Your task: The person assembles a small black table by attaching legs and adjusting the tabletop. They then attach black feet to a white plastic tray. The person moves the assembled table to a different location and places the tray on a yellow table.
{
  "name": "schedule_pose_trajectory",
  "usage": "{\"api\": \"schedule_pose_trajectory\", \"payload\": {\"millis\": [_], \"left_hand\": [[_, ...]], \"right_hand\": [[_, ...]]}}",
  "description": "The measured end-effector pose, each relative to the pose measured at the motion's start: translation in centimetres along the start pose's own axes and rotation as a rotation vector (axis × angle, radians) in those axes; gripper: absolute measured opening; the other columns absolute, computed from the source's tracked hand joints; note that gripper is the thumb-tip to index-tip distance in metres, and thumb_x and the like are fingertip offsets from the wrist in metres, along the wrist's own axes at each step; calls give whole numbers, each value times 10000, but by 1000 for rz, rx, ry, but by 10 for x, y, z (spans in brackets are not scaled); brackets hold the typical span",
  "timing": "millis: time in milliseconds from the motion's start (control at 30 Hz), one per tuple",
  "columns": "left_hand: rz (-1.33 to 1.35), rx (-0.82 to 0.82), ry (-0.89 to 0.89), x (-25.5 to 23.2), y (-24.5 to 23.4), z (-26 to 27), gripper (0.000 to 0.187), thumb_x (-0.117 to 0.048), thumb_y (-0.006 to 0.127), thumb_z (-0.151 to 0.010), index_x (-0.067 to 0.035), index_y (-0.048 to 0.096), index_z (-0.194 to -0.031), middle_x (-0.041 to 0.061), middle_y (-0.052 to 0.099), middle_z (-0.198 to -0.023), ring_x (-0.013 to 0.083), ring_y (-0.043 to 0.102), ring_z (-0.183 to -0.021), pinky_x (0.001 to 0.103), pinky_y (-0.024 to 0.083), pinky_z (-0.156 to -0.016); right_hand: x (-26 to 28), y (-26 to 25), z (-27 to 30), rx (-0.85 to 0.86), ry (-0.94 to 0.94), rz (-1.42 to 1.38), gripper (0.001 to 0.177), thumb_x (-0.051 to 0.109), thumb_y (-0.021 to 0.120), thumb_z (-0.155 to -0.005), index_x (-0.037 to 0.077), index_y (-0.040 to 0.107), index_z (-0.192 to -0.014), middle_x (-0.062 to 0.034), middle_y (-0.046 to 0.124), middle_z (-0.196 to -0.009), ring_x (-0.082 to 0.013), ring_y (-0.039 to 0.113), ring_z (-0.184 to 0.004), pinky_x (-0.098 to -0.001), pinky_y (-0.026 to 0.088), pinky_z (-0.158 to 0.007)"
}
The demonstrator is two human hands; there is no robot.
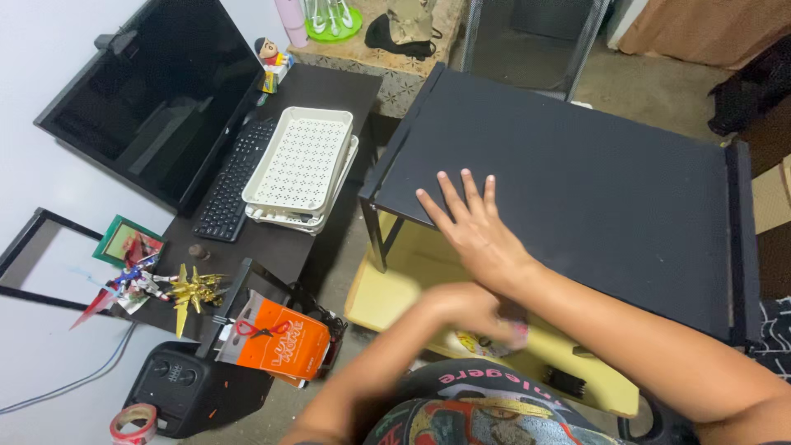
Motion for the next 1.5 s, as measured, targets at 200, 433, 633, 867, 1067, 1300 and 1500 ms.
{"api": "schedule_pose_trajectory", "payload": {"millis": [200,433,633,867,1067,1300,1500], "left_hand": [[298,-849,-464,52,-147,174,158,9,618,-777,47,748,-858,121,763,-844,187,754,-695,338,629,-674],[5,-1392,30,68,-156,164,344,-28,499,-978,23,599,-1304,162,677,-1201,208,668,-1080,315,509,-959],[49,-1613,25,79,-123,145,297,-4,613,-932,75,602,-1218,159,691,-1145,166,693,-1048,276,545,-953],[479,-1612,111,102,-118,137,219,-5,612,-982,88,635,-1179,166,695,-1131,180,673,-1016,284,527,-924],[150,-1580,51,82,-110,138,293,17,691,-875,59,615,-1155,146,654,-1133,179,662,-1032,300,544,-931],[181,-1712,95,84,-107,128,260,92,669,-840,58,618,-1092,129,657,-1143,188,693,-1023,318,578,-933],[78,-1675,131,79,-105,131,236,107,658,-840,61,610,-1067,124,635,-1095,183,680,-999,302,580,-898]], "right_hand": [[2,-5,0,-96,-29,39,856,17,569,-768,68,180,-1529,-319,260,-1509,-574,285,-1350,-710,208,-1075],[3,-9,1,-89,-23,61,867,-5,577,-759,75,199,-1536,-303,279,-1515,-553,305,-1355,-695,216,-1084],[3,-7,2,-90,-12,27,887,-22,571,-740,88,200,-1538,-288,277,-1524,-547,302,-1364,-693,206,-1091],[-4,-4,3,-96,-19,14,895,-32,577,-739,98,201,-1541,-290,273,-1527,-550,298,-1364,-693,193,-1095],[-9,2,9,-77,-40,36,898,-45,565,-731,77,195,-1540,-307,272,-1520,-568,301,-1356,-692,206,-1090],[-9,3,13,-113,-45,41,889,-52,556,-741,82,211,-1550,-319,280,-1520,-569,303,-1359,-688,208,-1091],[-10,4,16,-117,-65,18,870,-48,548,-744,66,213,-1539,-319,286,-1512,-579,302,-1350,-699,203,-1091]]}}
Point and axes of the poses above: each hand's wrist, its own z-axis away from the middle knuckle, its own y-axis out of the palm, x = y × z, the point moved 6 cm from there along -z, towards the middle knuckle
